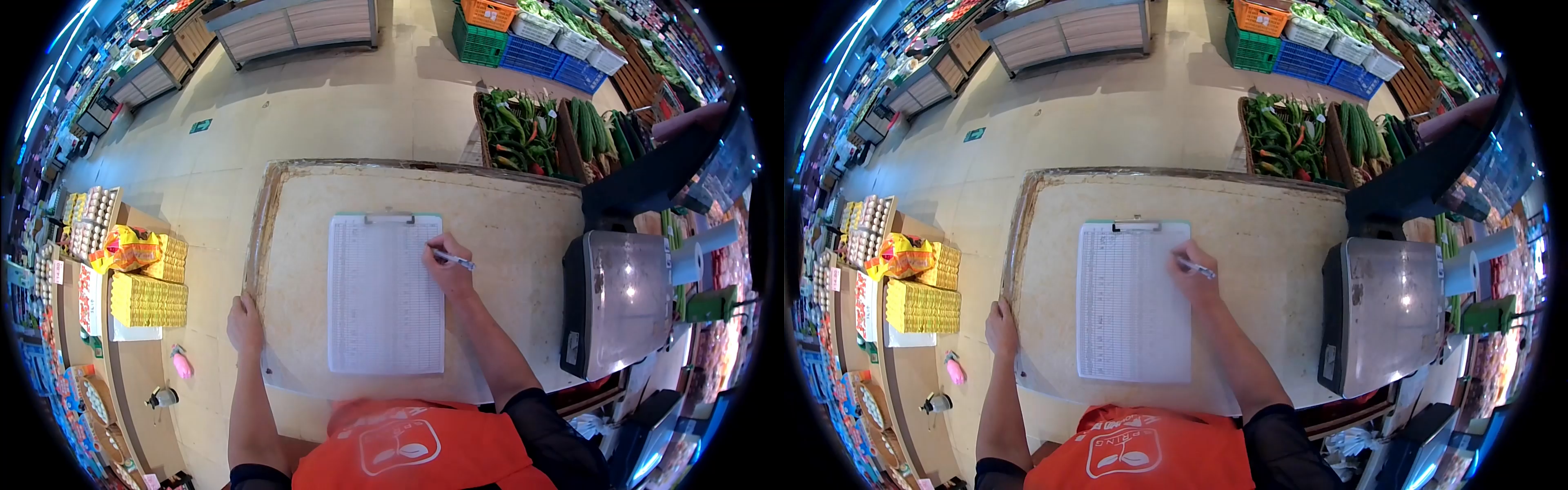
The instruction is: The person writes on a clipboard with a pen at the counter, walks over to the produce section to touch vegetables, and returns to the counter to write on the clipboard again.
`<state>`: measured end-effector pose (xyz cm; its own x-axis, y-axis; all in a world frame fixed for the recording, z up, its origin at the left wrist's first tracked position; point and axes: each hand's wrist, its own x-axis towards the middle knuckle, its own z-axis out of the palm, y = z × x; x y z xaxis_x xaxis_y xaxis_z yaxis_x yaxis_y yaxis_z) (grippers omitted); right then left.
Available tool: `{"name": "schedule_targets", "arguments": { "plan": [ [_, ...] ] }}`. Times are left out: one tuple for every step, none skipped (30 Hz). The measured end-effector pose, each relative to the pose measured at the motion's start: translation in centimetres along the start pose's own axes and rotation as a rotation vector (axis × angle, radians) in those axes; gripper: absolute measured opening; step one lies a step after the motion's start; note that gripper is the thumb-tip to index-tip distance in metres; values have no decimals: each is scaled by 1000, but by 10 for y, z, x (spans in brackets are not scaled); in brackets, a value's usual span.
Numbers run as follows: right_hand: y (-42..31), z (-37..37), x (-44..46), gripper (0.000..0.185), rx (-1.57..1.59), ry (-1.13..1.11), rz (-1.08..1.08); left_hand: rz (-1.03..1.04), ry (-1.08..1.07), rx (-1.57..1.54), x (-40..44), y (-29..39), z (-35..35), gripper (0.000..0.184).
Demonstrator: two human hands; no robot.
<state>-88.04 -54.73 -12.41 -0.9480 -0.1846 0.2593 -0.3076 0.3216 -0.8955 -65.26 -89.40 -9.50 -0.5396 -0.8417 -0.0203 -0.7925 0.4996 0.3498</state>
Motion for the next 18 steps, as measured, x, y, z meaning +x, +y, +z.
{"name": "schedule_targets", "arguments": {
  "plan": [
    [0,0,0,12,3,-10,-3,0,1,0,0,0,0,50],
    [-1,0,0,12,4,-11,-1,0,-2,-1,0,0,0,50],
    [-2,0,1,12,6,-12,1,0,-4,-2,0,0,0,50],
    [-3,0,1,12,7,-13,3,-1,-7,-3,0,0,-1,50],
    [-4,0,1,12,12,-12,3,-1,-10,-3,0,1,-1,50],
    [-5,0,1,12,16,-11,3,-1,-12,-3,0,1,-2,50],
    [-6,-1,1,12,20,-9,3,-1,-15,-4,0,2,-2,50],
    [-6,-1,1,12,20,-12,1,-1,-14,-3,0,2,-2,50],
    [-5,-1,1,12,19,-14,-2,-1,-12,-3,0,2,-2,50],
    [-4,-1,1,12,19,-17,-5,-1,-11,-2,0,2,-2,50],
    [-3,-1,1,12,19,-19,-3,-7,-21,-7,0,2,-2,51],
    [-2,0,1,12,18,-21,-1,-12,-32,-12,0,3,-3,53],
    [-1,0,1,12,18,-23,2,-18,-42,-17,0,3,-4,54],
    [-1,0,1,12,18,-22,-2,-20,-41,-18,0,2,-4,54],
    [-1,0,1,12,18,-21,-6,-23,-39,-19,0,2,-3,54],
    [-2,0,1,12,18,-20,-11,-25,-38,-20,0,1,-3,54],
    [-3,-1,1,12,21,-23,-3,-24,-38,-21,-1,1,-3,54],
    [-4,-1,1,12,24,-26,5,-24,-37,-23,-1,2,-3,54]
  ]
}}
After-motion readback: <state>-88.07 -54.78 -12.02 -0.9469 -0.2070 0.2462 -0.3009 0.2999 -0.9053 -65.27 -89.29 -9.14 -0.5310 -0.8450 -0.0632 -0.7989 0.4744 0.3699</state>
